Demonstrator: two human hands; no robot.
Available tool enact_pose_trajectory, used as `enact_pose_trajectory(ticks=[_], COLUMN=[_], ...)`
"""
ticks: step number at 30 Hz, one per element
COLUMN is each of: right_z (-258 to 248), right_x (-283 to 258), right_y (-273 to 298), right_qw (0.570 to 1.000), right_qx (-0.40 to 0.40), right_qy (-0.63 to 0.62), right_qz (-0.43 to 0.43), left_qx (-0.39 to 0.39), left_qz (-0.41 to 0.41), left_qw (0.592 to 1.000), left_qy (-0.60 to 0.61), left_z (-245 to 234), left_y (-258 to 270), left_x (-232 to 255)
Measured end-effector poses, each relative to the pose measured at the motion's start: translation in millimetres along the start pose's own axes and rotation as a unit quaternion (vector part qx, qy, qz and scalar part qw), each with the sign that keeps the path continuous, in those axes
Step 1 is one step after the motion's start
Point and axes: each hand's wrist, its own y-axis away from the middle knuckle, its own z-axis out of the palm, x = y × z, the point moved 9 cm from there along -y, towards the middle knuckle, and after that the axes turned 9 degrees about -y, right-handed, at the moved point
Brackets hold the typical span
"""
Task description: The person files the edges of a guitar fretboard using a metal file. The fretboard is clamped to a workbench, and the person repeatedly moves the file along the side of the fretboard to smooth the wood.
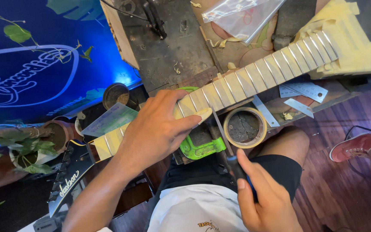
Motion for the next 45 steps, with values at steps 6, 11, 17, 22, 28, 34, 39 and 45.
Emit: enact_pose_trajectory(ticks=[6, 11, 17, 22, 28, 34, 39, 45], right_z=[13.8, -11.7, -47.7, -34.1, -28.6, -20.9, -15.5, -11.0], right_x=[-15.0, -12.0, 35.8, 28.6, 27.5, 31.0, 34.4, 39.1], right_y=[-53.2, 12.4, 76.4, 77.9, 87.8, 96.3, 98.2, 96.4], right_qw=[1.0, 1.0, 0.963, 0.977, 0.98, 0.984, 0.974, 0.964], right_qx=[-0.01, 0.003, 0.11, 0.101, 0.086, 0.068, 0.073, 0.072], right_qy=[-0.003, -0.012, -0.024, -0.084, -0.066, -0.048, -0.079, -0.086], right_qz=[-0.025, -0.023, 0.245, 0.17, 0.168, 0.156, 0.199, 0.24], left_qx=[-0.004, -0.017, -0.051, -0.073, -0.049, -0.036, -0.042, -0.03], left_qz=[-0.014, -0.02, -0.001, -0.015, -0.015, -0.006, -0.002, 0.001], left_qw=[0.999, 0.997, 0.995, 0.997, 0.999, 0.999, 0.998, 0.999], left_qy=[-0.049, -0.068, -0.091, -0.017, -0.015, -0.033, -0.041, -0.042], left_z=[0.1, 4.7, 11.8, 17.5, 11.9, 6.0, 8.6, 6.8], left_y=[-1.0, -2.5, -3.5, 0.9, 1.3, 0.6, -0.1, 0.6], left_x=[2.5, 0.0, 0.9, -5.2, -2.6, 3.8, 3.9, 3.5])
